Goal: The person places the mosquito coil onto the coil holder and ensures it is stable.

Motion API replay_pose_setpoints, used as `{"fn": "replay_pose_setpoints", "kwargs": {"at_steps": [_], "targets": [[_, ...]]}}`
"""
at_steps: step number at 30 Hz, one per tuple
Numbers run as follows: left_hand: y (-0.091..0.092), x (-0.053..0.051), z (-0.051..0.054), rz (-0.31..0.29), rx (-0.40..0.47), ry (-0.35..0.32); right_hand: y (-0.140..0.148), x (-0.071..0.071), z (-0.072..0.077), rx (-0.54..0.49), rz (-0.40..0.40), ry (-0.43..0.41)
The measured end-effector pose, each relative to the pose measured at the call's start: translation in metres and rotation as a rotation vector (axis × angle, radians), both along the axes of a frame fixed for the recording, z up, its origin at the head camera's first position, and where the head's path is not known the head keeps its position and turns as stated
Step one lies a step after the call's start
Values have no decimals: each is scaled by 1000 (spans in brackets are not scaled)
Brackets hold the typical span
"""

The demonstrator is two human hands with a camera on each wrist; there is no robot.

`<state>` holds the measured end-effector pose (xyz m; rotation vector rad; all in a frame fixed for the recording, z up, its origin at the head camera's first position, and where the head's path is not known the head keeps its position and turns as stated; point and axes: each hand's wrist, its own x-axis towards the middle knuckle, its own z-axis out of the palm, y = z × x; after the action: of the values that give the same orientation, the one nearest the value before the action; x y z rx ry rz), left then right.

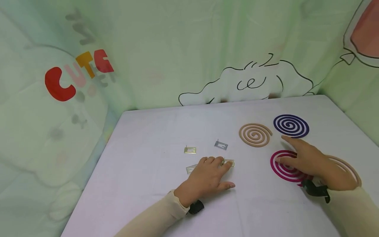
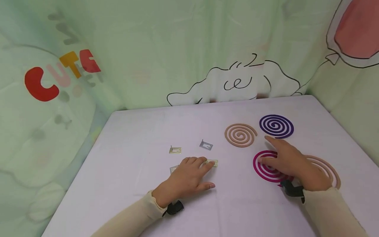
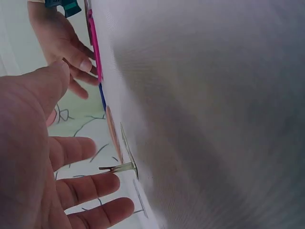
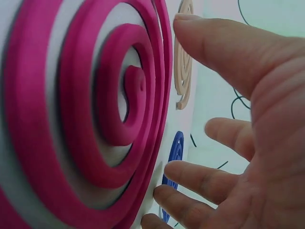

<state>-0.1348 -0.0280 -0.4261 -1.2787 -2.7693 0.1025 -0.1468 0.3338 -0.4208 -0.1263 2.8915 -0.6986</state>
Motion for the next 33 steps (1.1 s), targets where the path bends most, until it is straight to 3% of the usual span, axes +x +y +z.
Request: {"fn": "replay_pose_setpoints", "kwargs": {"at_steps": [4,16,21,33], "targets": [[0,3,-2,21,-19,31,-1,4,0,4,-1,-12],[1,8,-6,79,-79,-123,-2,20,6,-18,-8,-58],[0,9,-8,72,-62,-161,-2,20,8,-9,-10,-67],[3,12,-11,55,-18,-174,-8,17,10,-8,-44,-60]]}}
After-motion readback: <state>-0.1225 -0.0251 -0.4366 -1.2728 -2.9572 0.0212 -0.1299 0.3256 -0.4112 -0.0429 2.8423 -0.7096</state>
